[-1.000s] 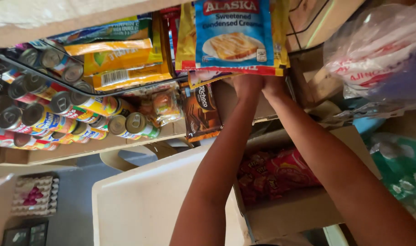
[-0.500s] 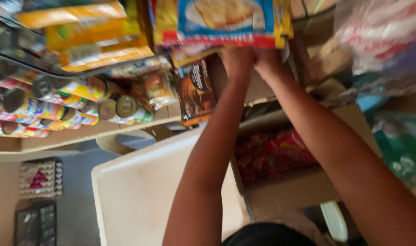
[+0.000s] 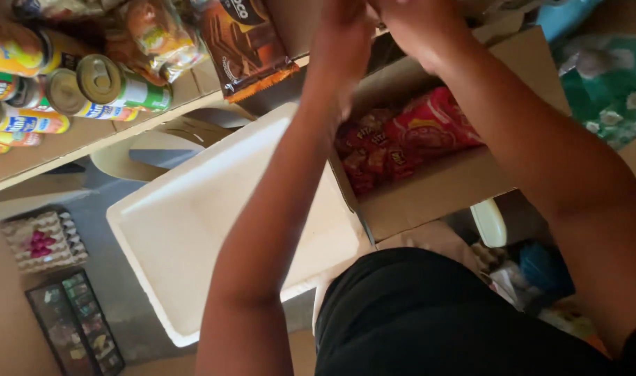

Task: Organizing and stocking various snack food packets from a container onto storage shelves in a store environment.

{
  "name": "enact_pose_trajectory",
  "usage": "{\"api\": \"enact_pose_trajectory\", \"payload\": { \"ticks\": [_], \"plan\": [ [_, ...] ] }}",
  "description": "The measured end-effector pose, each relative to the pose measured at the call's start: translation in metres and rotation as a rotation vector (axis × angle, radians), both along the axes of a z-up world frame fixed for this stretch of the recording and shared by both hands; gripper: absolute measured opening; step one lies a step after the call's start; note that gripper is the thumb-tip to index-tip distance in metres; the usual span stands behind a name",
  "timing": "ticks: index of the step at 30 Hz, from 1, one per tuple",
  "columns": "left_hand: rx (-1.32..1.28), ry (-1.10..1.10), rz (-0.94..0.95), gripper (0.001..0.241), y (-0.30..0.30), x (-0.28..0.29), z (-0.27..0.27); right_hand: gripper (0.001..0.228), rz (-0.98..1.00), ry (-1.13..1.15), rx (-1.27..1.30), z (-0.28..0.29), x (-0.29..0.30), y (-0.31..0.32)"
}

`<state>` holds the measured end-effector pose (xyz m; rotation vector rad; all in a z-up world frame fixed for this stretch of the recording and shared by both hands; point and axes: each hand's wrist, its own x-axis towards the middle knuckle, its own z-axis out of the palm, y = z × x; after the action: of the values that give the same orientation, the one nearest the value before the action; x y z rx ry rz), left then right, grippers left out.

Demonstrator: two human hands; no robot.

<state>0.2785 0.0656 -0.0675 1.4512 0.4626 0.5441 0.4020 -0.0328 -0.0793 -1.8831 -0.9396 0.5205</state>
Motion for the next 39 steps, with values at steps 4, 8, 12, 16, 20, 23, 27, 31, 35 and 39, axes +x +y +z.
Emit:
{"api": "enact_pose_trajectory", "payload": {
  "ticks": [4,8,12,16,20,23,27,31,35,39],
  "plan": [
    [-0.333,-0.132,-0.085,0.05,-0.052,-0.055,0.005,0.028,0.293,0.242,0.433,0.023,-0.048,-0.074],
    [-0.317,0.044,-0.172,0.042,-0.097,-0.089,-0.042,0.019,0.175,0.257,0.175,-0.032,-0.078,-0.139],
    [0.073,0.44,-0.148,0.039,-0.119,-0.11,-0.111,0.019,0.126,0.448,-0.123,-0.102,-0.093,-0.16],
    [-0.062,0.615,-0.083,0.034,-0.134,-0.127,-0.183,0.024,0.252,0.103,-0.355,-0.209,-0.109,-0.169],
    [0.043,0.661,0.017,0.033,-0.137,-0.132,-0.2,0.035,0.487,-0.088,-0.417,-0.236,-0.143,-0.165],
    [0.014,0.689,0.062,0.038,-0.137,-0.15,-0.215,0.035,0.507,-0.101,-0.425,-0.226,-0.173,-0.132],
    [0.095,0.589,-0.01,0.047,-0.134,-0.164,-0.223,0.036,0.436,-0.167,-0.451,-0.227,-0.159,-0.106],
    [-0.139,0.469,-0.004,0.059,-0.133,-0.178,-0.203,0.036,0.424,-0.198,-0.481,-0.229,-0.177,-0.105],
    [-0.286,0.513,0.01,0.039,-0.125,-0.171,-0.182,0.037,0.43,-0.26,-0.515,-0.257,-0.171,-0.123],
    [-0.069,0.664,0.012,0.03,-0.137,-0.178,-0.207,0.038,0.463,-0.296,-0.557,-0.287,-0.18,-0.149]
  ]
}}
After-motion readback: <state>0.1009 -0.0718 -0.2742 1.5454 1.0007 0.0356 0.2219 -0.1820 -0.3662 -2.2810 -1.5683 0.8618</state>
